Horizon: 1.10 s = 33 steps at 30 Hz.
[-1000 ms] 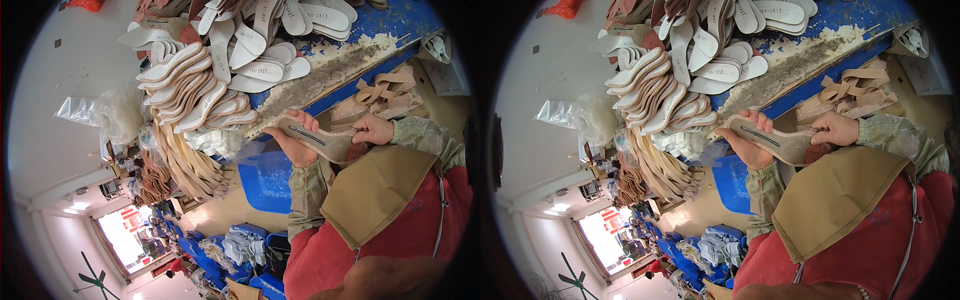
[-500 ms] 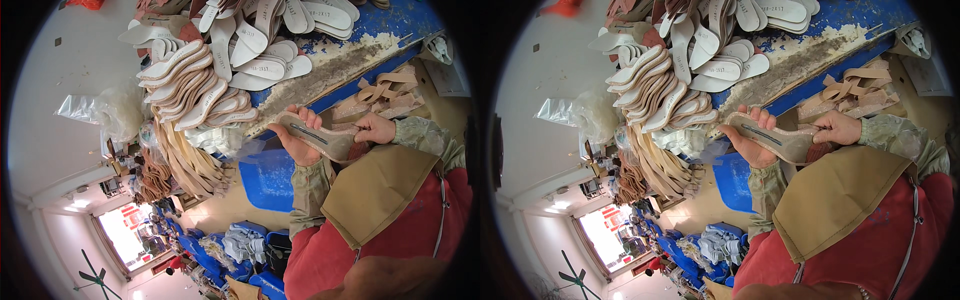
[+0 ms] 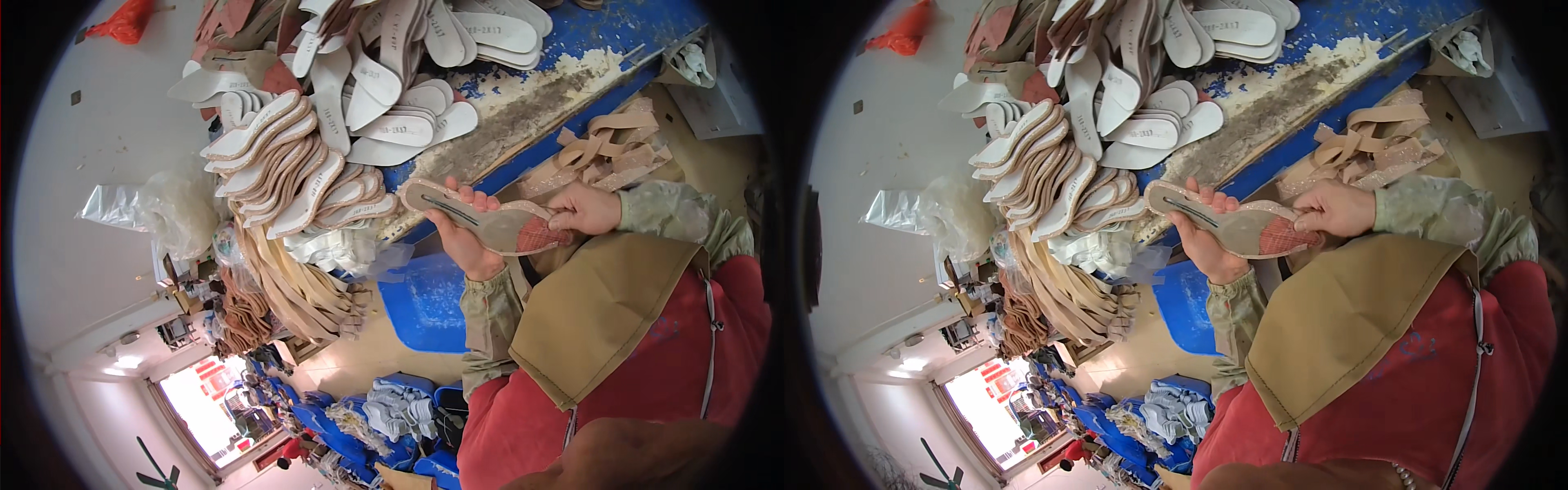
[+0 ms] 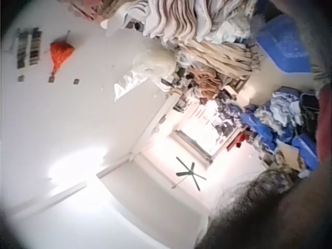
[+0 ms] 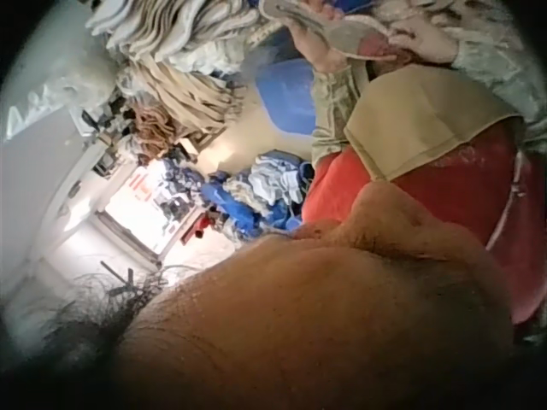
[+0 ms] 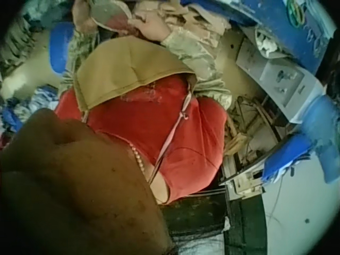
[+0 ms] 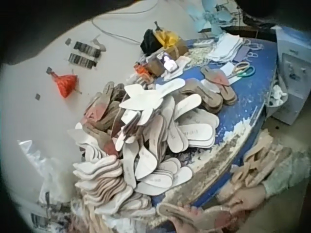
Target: The person is assembling and organizing shoe insoles and components at a workbench.
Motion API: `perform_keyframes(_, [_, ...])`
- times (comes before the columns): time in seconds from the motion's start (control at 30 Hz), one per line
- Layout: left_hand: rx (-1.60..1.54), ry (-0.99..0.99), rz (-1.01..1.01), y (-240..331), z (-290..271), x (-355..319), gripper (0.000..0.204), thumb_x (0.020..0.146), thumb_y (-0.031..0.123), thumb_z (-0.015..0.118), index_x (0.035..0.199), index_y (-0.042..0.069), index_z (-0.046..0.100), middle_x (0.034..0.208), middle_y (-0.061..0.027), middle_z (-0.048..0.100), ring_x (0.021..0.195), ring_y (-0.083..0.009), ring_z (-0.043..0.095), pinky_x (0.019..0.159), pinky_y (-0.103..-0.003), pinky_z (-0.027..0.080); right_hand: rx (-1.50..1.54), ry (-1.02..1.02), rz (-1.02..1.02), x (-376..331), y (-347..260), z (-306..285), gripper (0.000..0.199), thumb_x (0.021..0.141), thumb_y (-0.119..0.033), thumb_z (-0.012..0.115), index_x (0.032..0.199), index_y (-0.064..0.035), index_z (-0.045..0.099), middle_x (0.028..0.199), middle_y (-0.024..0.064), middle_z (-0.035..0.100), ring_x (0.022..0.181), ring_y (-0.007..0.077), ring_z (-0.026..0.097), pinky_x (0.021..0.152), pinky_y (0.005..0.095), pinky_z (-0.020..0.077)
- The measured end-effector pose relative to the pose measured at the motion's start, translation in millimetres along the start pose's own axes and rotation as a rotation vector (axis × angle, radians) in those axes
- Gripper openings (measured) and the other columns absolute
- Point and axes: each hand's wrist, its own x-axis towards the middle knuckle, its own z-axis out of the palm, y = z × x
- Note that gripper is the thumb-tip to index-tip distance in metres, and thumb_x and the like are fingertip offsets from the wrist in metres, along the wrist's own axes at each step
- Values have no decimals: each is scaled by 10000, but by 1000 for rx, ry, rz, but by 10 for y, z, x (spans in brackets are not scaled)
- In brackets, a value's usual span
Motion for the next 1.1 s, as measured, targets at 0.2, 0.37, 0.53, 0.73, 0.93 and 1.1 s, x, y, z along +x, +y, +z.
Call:
perform_keyframes(0.2, [223, -24, -92, 349, 533, 68, 511, 955, 490, 468, 1240, 66, 456, 864, -46, 530, 703, -169, 495, 649, -351, 444, 288, -24, 171, -37, -303, 136, 195, 898, -132, 551, 756, -9, 604, 665, 50, 625, 472, 101, 540, 467, 218, 443])
perform_keyframes(0.37, [2089, -267, 936, 1547, 1621, 661, 369, 990, 248, 401, 1245, -7, 480, 964, -108, 554, 797, -174, 534, 694, -287, 442, 378, 171, 119, 74, -248, -90, 164, 890, -121, 547, 875, 17, 633, 713, 77, 659, 433, 95, 525, 419, 176, 418])
perform_keyframes(0.53, [2652, -615, 1344, 2549, 1898, 1752, 449, 824, 74, 607, 1261, 13, 524, 1193, -214, 526, 1057, -349, 503, 919, -413, 412, 370, 325, 128, 38, -211, -177, 137, 909, -105, 516, 840, -5, 578, 670, 81, 644, 428, 87, 503, 409, 175, 413])
perform_keyframes(0.73, [2356, -306, 1149, 2149, 1128, 1832, 376, 811, 42, 623, 1184, 7, 595, 1207, -201, 562, 1096, -323, 524, 941, -407, 419, 296, 504, 85, -39, -70, -736, 133, 916, -100, 518, 858, 0, 583, 675, 64, 619, 479, 83, 488, 456, 173, 401])
perform_keyframes(0.93, [1795, -410, 953, 631, 465, 721, 264, 760, -59, 592, 1003, 7, 670, 977, -117, 672, 847, -241, 601, 792, -329, 483, -177, 621, -51, -250, 329, -951, 107, 887, -61, 538, 897, 19, 608, 715, 39, 600, 556, 81, 462, 525, 192, 388])
perform_keyframes(1.1, [1775, -317, 502, -422, -85, 128, 244, 747, 25, 673, 990, 47, 677, 910, -78, 626, 807, -234, 552, 761, -316, 460, -339, 632, -95, -94, -35, -766, 113, 857, -40, 562, 923, 25, 627, 760, 23, 595, 613, 79, 455, 560, 205, 381])
